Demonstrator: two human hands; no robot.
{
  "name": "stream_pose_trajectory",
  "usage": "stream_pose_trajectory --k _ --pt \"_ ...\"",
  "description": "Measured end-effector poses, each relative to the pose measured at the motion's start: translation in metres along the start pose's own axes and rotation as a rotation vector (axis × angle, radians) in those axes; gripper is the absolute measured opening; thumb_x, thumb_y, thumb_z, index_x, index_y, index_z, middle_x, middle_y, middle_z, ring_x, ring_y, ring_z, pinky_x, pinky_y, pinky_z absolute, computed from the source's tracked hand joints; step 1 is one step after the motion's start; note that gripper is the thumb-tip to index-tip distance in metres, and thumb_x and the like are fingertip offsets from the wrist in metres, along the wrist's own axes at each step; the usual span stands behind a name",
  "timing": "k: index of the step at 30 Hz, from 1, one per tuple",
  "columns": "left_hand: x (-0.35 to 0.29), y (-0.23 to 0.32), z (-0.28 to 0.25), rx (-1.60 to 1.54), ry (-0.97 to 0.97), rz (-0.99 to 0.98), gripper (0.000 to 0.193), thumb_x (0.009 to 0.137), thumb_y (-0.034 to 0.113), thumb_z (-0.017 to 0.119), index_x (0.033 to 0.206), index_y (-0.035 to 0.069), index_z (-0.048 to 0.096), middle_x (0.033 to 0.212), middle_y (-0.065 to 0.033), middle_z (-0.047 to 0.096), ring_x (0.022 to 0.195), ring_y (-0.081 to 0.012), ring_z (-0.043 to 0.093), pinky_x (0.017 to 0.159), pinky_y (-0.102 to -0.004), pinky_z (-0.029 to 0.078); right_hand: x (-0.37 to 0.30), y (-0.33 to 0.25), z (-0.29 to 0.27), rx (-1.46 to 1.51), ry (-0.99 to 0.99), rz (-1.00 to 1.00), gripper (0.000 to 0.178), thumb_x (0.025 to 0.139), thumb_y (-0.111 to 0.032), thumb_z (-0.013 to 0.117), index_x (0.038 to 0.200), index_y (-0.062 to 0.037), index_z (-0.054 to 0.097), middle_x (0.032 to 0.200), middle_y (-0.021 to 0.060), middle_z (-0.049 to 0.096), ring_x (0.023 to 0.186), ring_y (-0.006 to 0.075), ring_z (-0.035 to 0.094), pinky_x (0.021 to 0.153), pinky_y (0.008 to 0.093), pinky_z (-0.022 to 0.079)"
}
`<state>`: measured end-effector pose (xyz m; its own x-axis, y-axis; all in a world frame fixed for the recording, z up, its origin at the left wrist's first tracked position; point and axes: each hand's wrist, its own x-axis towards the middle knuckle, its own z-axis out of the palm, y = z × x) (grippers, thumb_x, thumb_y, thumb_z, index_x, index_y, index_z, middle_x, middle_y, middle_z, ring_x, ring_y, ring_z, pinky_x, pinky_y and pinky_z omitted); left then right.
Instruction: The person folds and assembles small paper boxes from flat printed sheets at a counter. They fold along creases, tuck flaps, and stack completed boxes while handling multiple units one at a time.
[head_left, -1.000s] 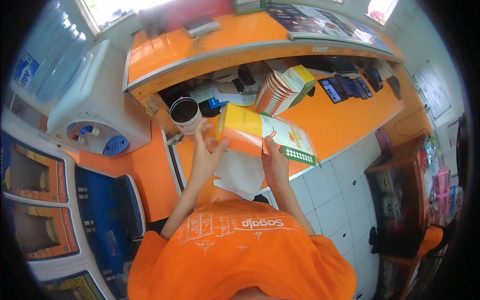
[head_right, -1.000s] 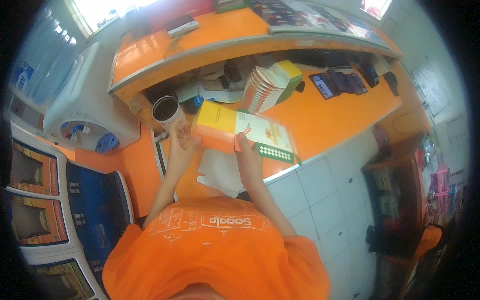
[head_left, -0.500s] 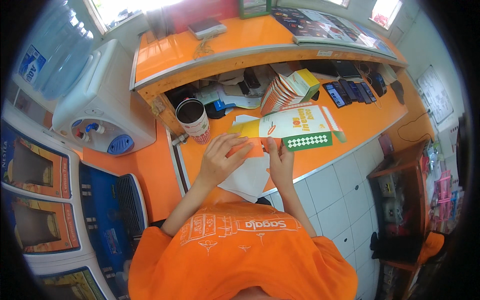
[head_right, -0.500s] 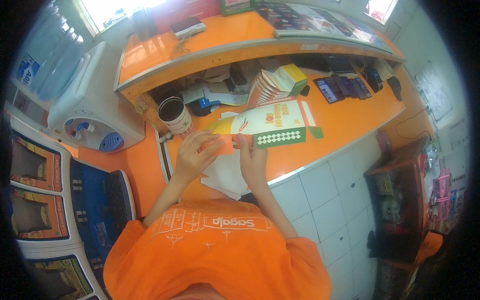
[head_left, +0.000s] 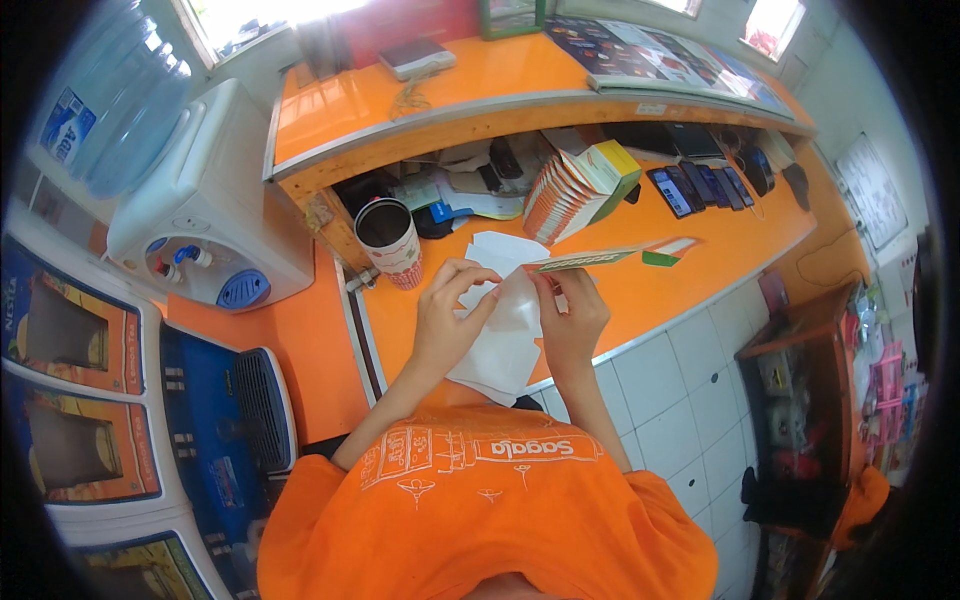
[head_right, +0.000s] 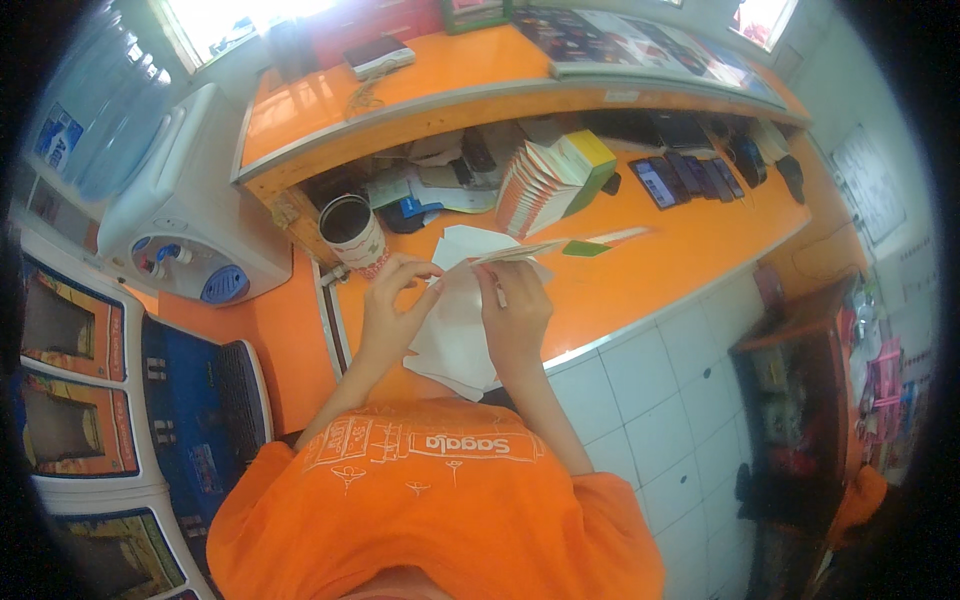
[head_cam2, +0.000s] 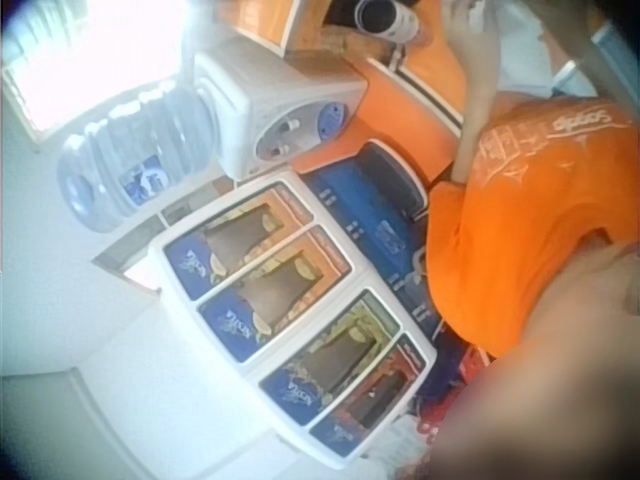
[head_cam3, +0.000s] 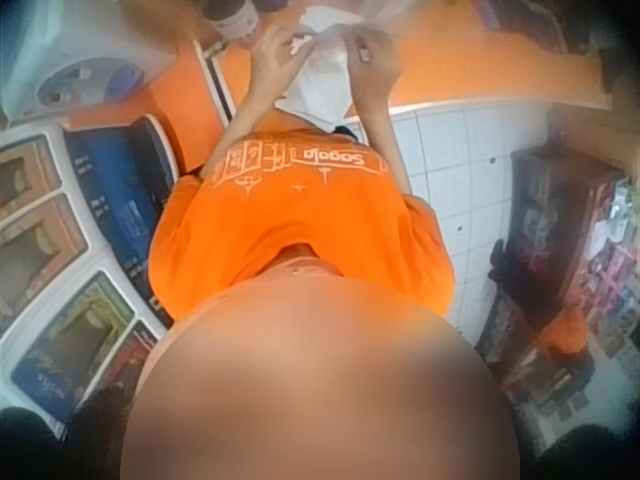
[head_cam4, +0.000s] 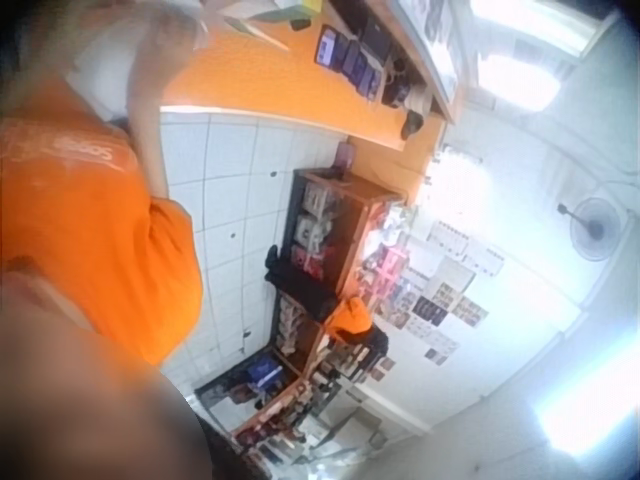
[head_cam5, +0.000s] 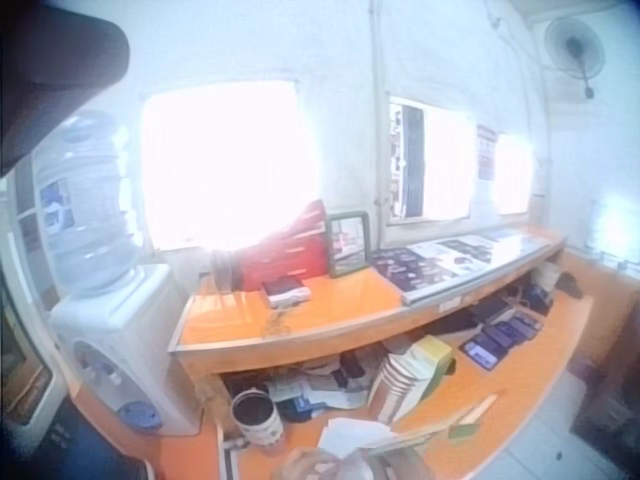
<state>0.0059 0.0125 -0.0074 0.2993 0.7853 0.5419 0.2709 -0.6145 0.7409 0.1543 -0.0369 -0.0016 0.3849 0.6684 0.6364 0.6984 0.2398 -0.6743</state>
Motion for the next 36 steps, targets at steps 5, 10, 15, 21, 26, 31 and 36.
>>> stream_pose_trajectory --k 5,10,15,21,26,31,36 --pt "0.001 -0.001 0.006 -0.415 -0.113 -0.336 0.017 0.086 0.010 0.067 0.098 -0.002 0.068 0.088 -0.0075 0.066 0.078 -0.0136 0.064 0.067 -0.0258 0.051 0.002 0.005 0.005 0.007 -0.048 -0.097 0.012 0.082 0.000 0.066 0.094 -0.0003 0.065 0.089 0.0107 0.066 0.072 0.0222 0.064 0.063 0.0305 0.052" --pt "0.004 -0.004 0.010 -0.549 -0.131 -0.439 0.018 0.090 0.011 0.065 0.102 -0.002 0.067 0.089 -0.0041 0.066 0.079 -0.0087 0.061 0.071 -0.0242 0.049 -0.002 0.001 0.008 0.104 -0.132 -0.049 0.018 0.084 0.002 0.062 0.102 0.0022 0.063 0.094 0.0136 0.065 0.078 0.0240 0.066 0.067 0.0313 0.055" --pt "0.007 -0.001 0.013 -0.576 -0.111 -0.390 0.017 0.090 0.011 0.065 0.101 -0.002 0.068 0.089 -0.0028 0.066 0.079 -0.0075 0.060 0.071 -0.0227 0.048 -0.005 -0.003 0.009 0.114 -0.152 0.039 0.022 0.085 0.002 0.062 0.107 0.0038 0.062 0.098 0.0154 0.064 0.085 0.0245 0.068 0.072 0.0327 0.059" --pt "0.008 0.003 0.016 -0.480 -0.060 -0.312 0.015 0.088 0.008 0.065 0.099 -0.002 0.068 0.087 -0.0057 0.065 0.075 -0.0096 0.062 0.066 -0.0224 0.049 -0.014 -0.007 0.016 0.176 -0.144 0.117 0.027 0.085 0.004 0.060 0.112 0.0057 0.059 0.105 0.0170 0.061 0.092 0.0245 0.067 0.076 0.0321 0.059" --pt "0.006 0.009 0.023 -0.204 0.046 -0.107 0.010 0.085 0.006 0.066 0.091 -0.002 0.066 0.083 -0.0093 0.062 0.068 -0.0187 0.065 0.060 -0.0275 0.053 -0.022 -0.007 0.023 0.194 -0.128 0.157 0.031 0.088 0.004 0.057 0.118 0.0092 0.054 0.106 0.0185 0.061 0.099 0.0246 0.065 0.079 0.0325 0.058" --pt "0.008 0.004 0.022 -0.240 0.063 -0.125 0.010 0.085 0.005 0.065 0.091 -0.002 0.065 0.082 -0.0102 0.061 0.067 -0.0195 0.064 0.059 -0.0274 0.052 -0.026 -0.002 0.024 0.251 -0.240 0.291 0.031 0.092 0.000 0.054 0.120 0.0123 0.050 0.117 0.0241 0.057 0.108 0.0250 0.062 0.085 0.0325 0.055" --pt "0.009 0.000 0.023 -0.305 0.044 -0.189 0.009 0.085 0.004 0.065 0.092 -0.002 0.065 0.083 -0.0108 0.061 0.067 -0.0204 0.064 0.058 -0.0277 0.052 -0.028 -0.006 0.025 0.518 -0.241 0.416 0.035 0.095 -0.001 0.051 0.127 0.0113 0.043 0.122 0.0245 0.054 0.112 0.0257 0.059 0.093 0.0323 0.049"
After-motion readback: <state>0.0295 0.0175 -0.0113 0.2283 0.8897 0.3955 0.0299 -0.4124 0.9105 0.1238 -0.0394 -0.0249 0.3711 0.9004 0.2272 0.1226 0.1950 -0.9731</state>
